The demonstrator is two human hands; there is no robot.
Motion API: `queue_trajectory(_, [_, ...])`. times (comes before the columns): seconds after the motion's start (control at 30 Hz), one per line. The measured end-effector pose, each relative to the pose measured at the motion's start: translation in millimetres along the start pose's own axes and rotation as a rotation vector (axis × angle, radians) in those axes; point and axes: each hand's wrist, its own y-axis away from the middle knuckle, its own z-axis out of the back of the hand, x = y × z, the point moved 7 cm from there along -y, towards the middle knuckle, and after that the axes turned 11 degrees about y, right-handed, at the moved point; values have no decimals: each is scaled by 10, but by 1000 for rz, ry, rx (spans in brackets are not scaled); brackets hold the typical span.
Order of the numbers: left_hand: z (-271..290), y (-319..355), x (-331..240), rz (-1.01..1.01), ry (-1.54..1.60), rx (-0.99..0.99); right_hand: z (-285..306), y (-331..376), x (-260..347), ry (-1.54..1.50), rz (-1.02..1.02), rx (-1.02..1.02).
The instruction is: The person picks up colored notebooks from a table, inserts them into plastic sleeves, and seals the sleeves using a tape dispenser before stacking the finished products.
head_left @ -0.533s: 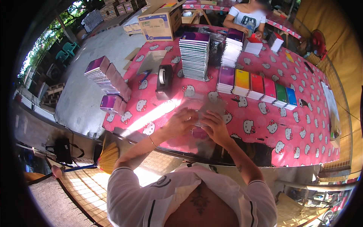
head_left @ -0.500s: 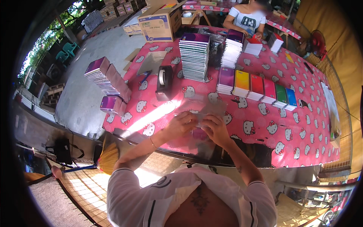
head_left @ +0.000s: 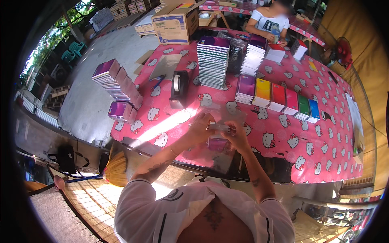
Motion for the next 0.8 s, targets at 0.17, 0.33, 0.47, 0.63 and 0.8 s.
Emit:
queue_trajectory(0.17, [741,-118,1407,118,-104,-471,-59,13,-91,-102,-75,-74])
queue_trajectory(0.33, [1317,-37,2499,720,367,-563,-115,7,-93,129,73,-192])
queue_trajectory(0.47, [1193,86,2490,552,700,-724,-143,31,-50,211,238,-187])
queue_trajectory(0.63, [929,492,2285,561,866,-1062,-141,38,-51,222,182,-168])
queue_trajectory(0.8, [1216,78,2308,575,472,-679,-103,26,-67,167,156,-164])
